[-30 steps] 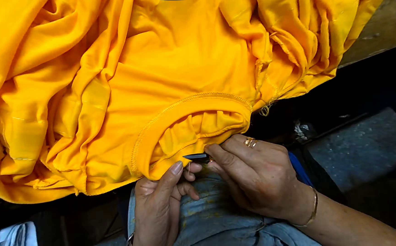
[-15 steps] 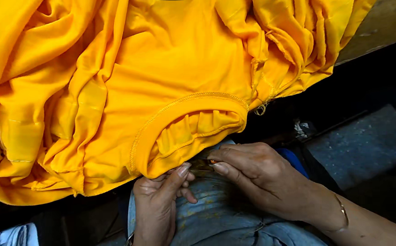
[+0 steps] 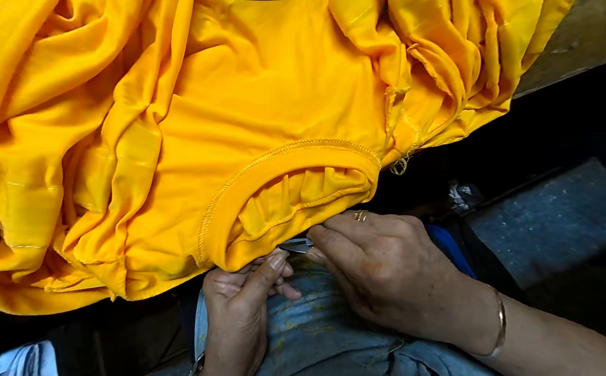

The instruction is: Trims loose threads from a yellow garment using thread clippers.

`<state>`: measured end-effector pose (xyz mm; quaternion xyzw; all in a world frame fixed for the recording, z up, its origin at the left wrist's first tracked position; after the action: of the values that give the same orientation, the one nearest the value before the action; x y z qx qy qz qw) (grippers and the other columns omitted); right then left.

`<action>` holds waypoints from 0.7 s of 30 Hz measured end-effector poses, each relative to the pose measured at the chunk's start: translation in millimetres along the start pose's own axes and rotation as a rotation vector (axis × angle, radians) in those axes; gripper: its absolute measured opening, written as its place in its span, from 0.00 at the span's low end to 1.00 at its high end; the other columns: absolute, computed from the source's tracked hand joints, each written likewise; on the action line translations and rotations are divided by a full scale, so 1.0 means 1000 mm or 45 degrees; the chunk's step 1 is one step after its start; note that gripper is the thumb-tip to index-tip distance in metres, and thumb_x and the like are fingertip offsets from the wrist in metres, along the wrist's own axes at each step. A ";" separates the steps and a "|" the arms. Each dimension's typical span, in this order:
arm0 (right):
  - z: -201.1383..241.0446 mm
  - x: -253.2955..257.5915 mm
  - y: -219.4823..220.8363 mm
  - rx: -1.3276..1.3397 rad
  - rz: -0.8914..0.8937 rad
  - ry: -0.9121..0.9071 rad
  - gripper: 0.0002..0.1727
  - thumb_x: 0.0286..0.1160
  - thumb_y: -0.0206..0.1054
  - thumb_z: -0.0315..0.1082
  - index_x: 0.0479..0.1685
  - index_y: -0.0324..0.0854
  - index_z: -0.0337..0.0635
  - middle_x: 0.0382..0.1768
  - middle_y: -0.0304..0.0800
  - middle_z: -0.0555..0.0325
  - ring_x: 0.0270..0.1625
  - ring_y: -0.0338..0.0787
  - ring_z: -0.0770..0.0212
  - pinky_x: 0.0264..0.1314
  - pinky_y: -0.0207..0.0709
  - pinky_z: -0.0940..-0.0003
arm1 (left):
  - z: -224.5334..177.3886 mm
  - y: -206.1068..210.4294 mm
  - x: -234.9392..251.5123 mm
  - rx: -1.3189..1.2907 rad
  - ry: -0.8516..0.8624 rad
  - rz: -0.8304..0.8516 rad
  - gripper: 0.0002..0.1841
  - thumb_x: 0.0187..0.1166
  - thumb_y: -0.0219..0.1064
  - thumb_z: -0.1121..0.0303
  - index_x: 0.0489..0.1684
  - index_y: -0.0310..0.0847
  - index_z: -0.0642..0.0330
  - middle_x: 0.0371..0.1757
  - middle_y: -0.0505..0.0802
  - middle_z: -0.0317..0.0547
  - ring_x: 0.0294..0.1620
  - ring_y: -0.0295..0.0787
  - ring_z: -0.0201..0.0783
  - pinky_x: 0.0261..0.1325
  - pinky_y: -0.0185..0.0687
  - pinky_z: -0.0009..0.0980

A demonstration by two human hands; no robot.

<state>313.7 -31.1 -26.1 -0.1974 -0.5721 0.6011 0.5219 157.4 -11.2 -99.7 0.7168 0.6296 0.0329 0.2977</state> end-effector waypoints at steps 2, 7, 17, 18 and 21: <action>0.000 0.000 0.002 -0.023 -0.008 -0.009 0.14 0.81 0.57 0.36 0.36 0.87 0.41 0.28 0.83 0.60 0.32 0.85 0.60 0.26 0.73 0.68 | 0.000 0.000 0.001 0.007 0.002 -0.001 0.04 0.72 0.73 0.81 0.40 0.89 0.71 0.31 0.93 0.61 0.24 0.93 0.43 0.31 0.95 0.37; -0.010 -0.005 0.004 0.068 -0.002 0.024 0.15 0.82 0.56 0.37 0.33 0.87 0.42 0.27 0.85 0.61 0.31 0.87 0.62 0.27 0.76 0.67 | 0.003 0.002 -0.001 0.081 -0.004 0.097 0.04 0.74 0.70 0.81 0.41 0.89 0.71 0.34 0.93 0.61 0.27 0.94 0.44 0.35 0.96 0.38; -0.030 -0.024 -0.006 0.327 0.069 0.079 0.20 0.91 0.50 0.41 0.42 0.88 0.43 0.29 0.82 0.67 0.31 0.82 0.71 0.28 0.72 0.75 | -0.004 -0.002 0.002 -0.194 -0.076 0.070 0.08 0.75 0.75 0.74 0.44 0.87 0.70 0.35 0.91 0.60 0.26 0.92 0.43 0.29 0.94 0.40; -0.028 -0.025 -0.004 0.320 0.062 0.081 0.20 0.90 0.50 0.41 0.42 0.88 0.43 0.30 0.83 0.66 0.32 0.83 0.71 0.28 0.73 0.75 | -0.003 -0.001 0.001 -0.177 -0.090 0.053 0.08 0.74 0.76 0.75 0.43 0.87 0.70 0.34 0.91 0.59 0.25 0.92 0.42 0.28 0.94 0.39; -0.026 -0.027 0.000 0.328 0.070 0.083 0.19 0.90 0.51 0.41 0.43 0.88 0.43 0.30 0.83 0.67 0.31 0.82 0.72 0.28 0.73 0.76 | 0.000 -0.004 -0.002 -0.150 -0.107 0.059 0.06 0.71 0.76 0.78 0.42 0.90 0.70 0.35 0.93 0.61 0.26 0.93 0.41 0.29 0.94 0.37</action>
<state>345.6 -41.7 -43.1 -0.1636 -0.4672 0.6769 0.5447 153.7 -12.9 -101.4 0.7131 0.5970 0.0467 0.3646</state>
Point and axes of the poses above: each hand's wrist, its own x-axis towards the middle knuckle, its own y-axis out of the palm, z = x × y, the point moved 7 cm from there along x, towards the middle knuckle
